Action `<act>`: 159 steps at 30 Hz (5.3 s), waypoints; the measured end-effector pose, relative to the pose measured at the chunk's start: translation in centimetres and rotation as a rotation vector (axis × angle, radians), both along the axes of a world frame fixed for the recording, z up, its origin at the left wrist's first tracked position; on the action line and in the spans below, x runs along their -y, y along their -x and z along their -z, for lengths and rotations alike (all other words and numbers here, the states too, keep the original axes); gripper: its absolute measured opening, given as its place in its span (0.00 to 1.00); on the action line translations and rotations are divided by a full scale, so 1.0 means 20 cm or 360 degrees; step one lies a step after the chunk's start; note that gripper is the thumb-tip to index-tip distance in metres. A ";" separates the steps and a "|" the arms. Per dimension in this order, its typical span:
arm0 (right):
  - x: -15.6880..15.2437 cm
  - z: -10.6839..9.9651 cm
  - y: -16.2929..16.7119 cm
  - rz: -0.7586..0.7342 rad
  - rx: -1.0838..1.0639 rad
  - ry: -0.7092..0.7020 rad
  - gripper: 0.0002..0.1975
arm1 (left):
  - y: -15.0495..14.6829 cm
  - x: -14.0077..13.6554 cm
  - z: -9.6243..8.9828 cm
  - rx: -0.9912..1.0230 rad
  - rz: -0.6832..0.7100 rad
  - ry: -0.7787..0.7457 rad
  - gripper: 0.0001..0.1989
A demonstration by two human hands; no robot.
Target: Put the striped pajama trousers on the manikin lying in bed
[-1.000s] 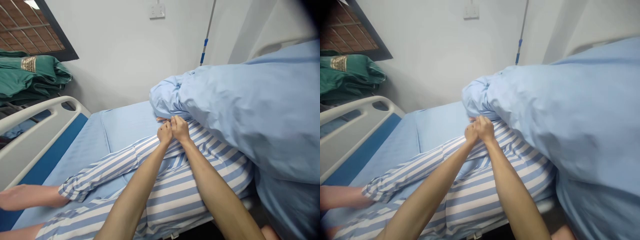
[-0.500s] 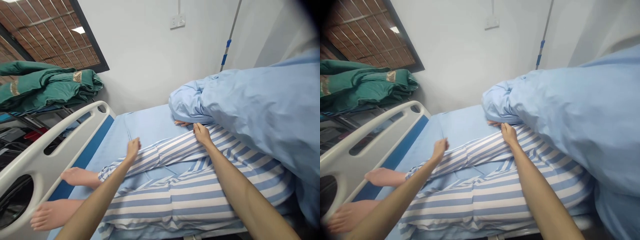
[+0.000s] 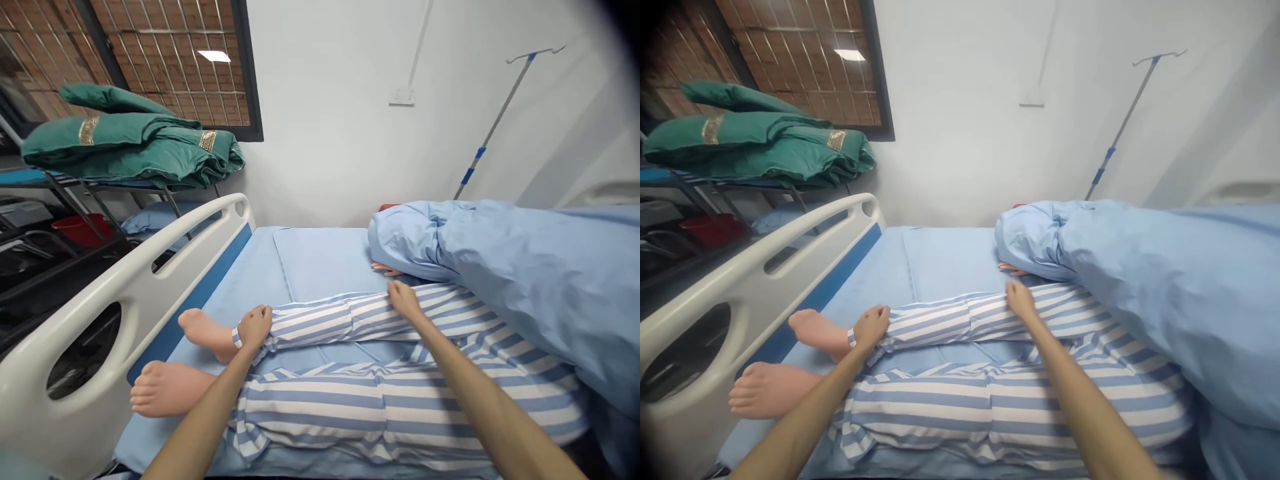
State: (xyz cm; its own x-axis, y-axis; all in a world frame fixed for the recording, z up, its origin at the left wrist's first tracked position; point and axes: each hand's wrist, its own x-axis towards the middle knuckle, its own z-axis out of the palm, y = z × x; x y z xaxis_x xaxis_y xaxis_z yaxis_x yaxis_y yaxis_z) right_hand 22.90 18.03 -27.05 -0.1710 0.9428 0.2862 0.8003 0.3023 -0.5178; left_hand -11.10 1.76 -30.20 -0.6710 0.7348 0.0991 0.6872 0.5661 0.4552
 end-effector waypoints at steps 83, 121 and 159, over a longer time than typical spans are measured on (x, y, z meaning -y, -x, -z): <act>0.06 -0.01 0.02 -0.0206 -0.0768 -0.0166 0.17 | -1.07 -0.55 -0.04 0.0501 0.0519 -0.0599 0.17; -0.13 -0.07 -0.27 -0.0134 -0.0547 -0.0262 0.15 | -1.58 -0.88 -0.08 0.0561 0.0778 -0.0738 0.19; -0.07 -0.01 0.23 0.0007 -0.0098 -0.0036 0.15 | -0.04 -0.04 0.02 -0.0201 0.0050 0.0130 0.19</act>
State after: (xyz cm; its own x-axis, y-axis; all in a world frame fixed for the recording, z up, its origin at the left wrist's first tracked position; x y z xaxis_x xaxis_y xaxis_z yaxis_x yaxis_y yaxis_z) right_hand 18.31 19.46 -26.91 -0.1481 0.9368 0.3170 0.7687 0.3107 -0.5591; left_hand -10.31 2.50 -30.61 -0.6335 0.7643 0.1205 0.7541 0.5750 0.3172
